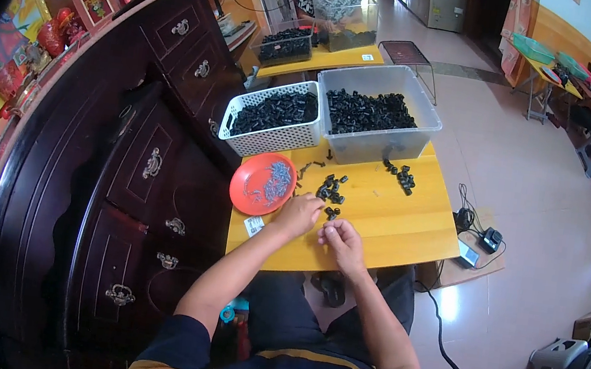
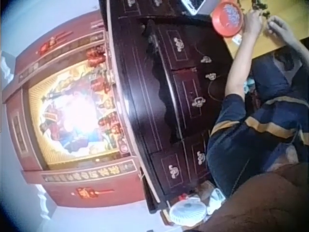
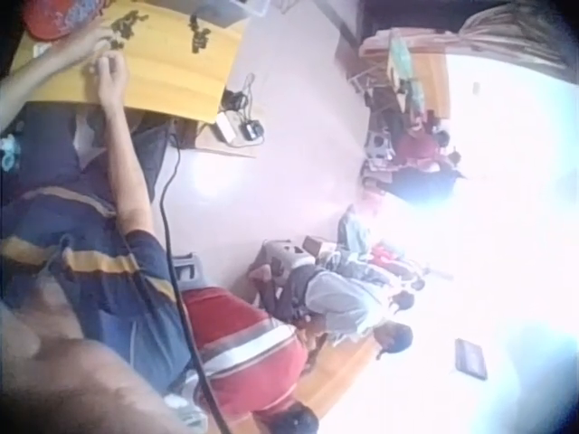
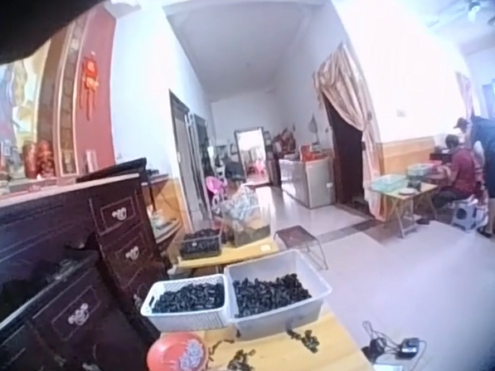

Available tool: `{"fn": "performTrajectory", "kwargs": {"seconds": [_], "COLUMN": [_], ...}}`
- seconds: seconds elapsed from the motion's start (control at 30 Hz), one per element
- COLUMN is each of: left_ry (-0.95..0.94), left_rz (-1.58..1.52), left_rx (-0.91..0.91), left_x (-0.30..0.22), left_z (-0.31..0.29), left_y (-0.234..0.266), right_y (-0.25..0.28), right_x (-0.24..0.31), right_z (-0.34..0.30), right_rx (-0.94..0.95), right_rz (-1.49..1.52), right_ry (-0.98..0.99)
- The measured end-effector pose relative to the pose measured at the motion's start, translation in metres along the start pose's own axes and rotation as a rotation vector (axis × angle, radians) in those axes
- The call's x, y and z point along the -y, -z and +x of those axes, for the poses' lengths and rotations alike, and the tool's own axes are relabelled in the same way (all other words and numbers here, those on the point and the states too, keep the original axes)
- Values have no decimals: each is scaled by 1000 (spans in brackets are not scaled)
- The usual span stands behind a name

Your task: The person assembles small black plastic parts by hand on a workbench.

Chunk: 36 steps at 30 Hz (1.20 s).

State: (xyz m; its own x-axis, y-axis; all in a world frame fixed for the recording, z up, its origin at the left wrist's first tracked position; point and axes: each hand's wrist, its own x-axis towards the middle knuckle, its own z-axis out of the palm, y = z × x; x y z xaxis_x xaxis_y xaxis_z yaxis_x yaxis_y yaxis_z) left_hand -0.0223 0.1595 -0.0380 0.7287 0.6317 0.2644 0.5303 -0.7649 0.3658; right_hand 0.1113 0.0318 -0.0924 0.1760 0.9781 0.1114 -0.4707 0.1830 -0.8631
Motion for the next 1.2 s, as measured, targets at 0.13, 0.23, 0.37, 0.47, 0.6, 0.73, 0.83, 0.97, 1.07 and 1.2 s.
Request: {"fn": "performTrajectory", "kwargs": {"seconds": [0.13,0.23,0.37,0.47,0.6,0.73,0.83,0.97,1.07,1.2], "left_ry": [72,327,299,214,-116,-63,-24,-86,-92,-87], "left_rz": [-169,-715,-860,-698,-382,-461,-375,-234,-130,-61], "left_rx": [-97,-165,-143,-169,-279,-237,-204,-144,-96,-10], "left_x": [0,-15,-48,-72,-98,-103,-97,-76,-70,-63], "left_z": [-18,-26,-34,-34,-18,8,37,72,94,119], "left_y": [3,5,7,8,18,9,-4,-34,-53,-71], "right_y": [1,1,5,3,5,36,56,65,64,65], "right_x": [-3,1,3,8,26,45,55,45,46,48], "right_z": [1,0,2,1,-2,-4,-11,-19,-26,-26], "right_rx": [-10,1,-47,-94,-246,-322,-503,-564,-431,-431], "right_rz": [0,13,67,125,117,-77,-312,-477,-579,-653], "right_ry": [-1,14,-27,-32,8,99,109,171,155,256]}}
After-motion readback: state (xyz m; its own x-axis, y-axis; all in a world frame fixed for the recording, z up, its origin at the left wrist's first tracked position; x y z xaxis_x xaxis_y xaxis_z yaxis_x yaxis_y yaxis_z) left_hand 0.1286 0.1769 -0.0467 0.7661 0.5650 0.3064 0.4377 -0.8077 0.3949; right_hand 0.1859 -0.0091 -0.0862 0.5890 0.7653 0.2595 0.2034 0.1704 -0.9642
